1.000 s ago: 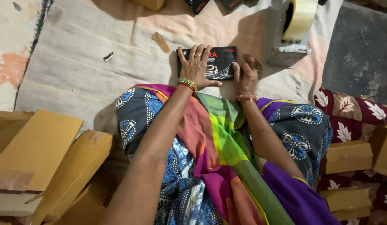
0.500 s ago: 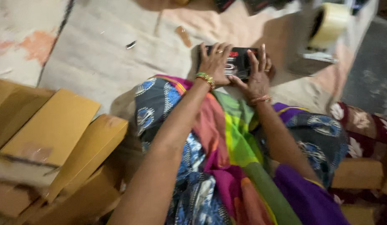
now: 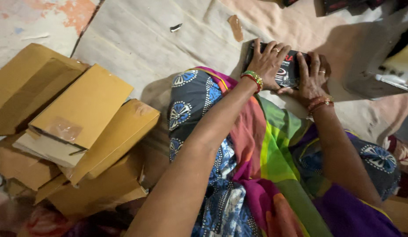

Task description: The person sits on the floor and packs smartwatch boxes into small cardboard boxes. She places each watch box inside, closes the flaps, and seals the box with clear packing tape using a tape dispenser. She repeats this process for several boxes.

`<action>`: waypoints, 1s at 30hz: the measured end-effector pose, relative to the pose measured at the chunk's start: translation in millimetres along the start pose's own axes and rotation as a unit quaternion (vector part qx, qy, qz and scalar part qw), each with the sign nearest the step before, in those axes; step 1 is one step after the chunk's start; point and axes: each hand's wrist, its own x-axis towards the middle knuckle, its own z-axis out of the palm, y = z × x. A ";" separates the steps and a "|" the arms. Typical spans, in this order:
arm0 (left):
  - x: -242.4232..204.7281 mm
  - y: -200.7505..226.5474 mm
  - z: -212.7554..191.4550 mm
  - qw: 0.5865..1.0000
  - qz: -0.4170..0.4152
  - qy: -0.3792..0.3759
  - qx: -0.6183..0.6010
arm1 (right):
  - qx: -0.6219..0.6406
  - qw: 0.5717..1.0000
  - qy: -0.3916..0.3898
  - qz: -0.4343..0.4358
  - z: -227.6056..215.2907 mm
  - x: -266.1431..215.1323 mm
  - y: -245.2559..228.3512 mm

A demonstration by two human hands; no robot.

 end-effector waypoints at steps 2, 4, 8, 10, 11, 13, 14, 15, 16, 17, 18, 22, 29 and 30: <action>-2.7 1.9 -1.3 1.000 0.005 0.012 0.008 | 0.004 1.000 0.003 -0.004 -3.2 0.1 -1.9; -4.4 1.2 -6.6 1.000 0.012 0.001 0.013 | 0.021 1.000 0.004 0.001 -9.3 0.8 -3.5; 3.2 -16.7 -23.7 0.995 0.018 -0.092 0.033 | 0.048 0.998 -0.036 0.017 -25.1 4.7 2.0; -3.6 -30.5 -24.7 0.996 0.003 -0.083 0.022 | 0.062 0.996 -0.066 0.014 -32.2 7.4 8.1; -6.8 -37.8 -25.3 0.999 -0.011 -0.042 0.004 | 0.054 0.996 -0.062 0.019 -34.0 8.3 8.7; -8.9 -43.8 -20.8 0.999 -0.026 -0.018 0.005 | 0.041 0.997 -0.056 0.029 -34.0 6.9 7.9; -8.4 -44.7 -17.3 0.999 -0.025 -0.036 0.025 | 0.056 0.997 -0.053 0.029 -31.9 6.5 6.9; -7.8 -46.1 -14.2 0.997 -0.024 -0.054 0.046 | 0.072 0.996 -0.049 0.029 -28.8 7.0 6.2; -4.1 -45.6 -12.1 0.998 -0.013 -0.041 0.044 | 0.085 0.995 -0.043 0.032 -27.4 6.5 7.5; -1.8 -47.0 -11.2 0.999 -0.003 -0.028 0.041 | 0.080 0.995 -0.044 0.035 -24.7 7.4 8.6; 1.0 -45.6 -10.1 0.999 0.009 -0.015 0.037 | 0.073 0.995 -0.046 0.039 -23.2 6.4 11.3; -1.3 -44.3 -20.2 0.999 0.002 -0.024 0.027 | 0.061 0.998 -0.018 0.009 -18.9 8.9 17.8; -5.1 -58.7 -27.0 0.994 -0.076 -0.072 -0.013 | 0.158 0.985 0.059 0.035 -17.9 -12.6 2.2; -9.0 -75.2 -33.8 0.991 -0.103 -0.079 -0.035 | 0.171 0.981 0.067 0.067 -16.1 -19.0 -3.6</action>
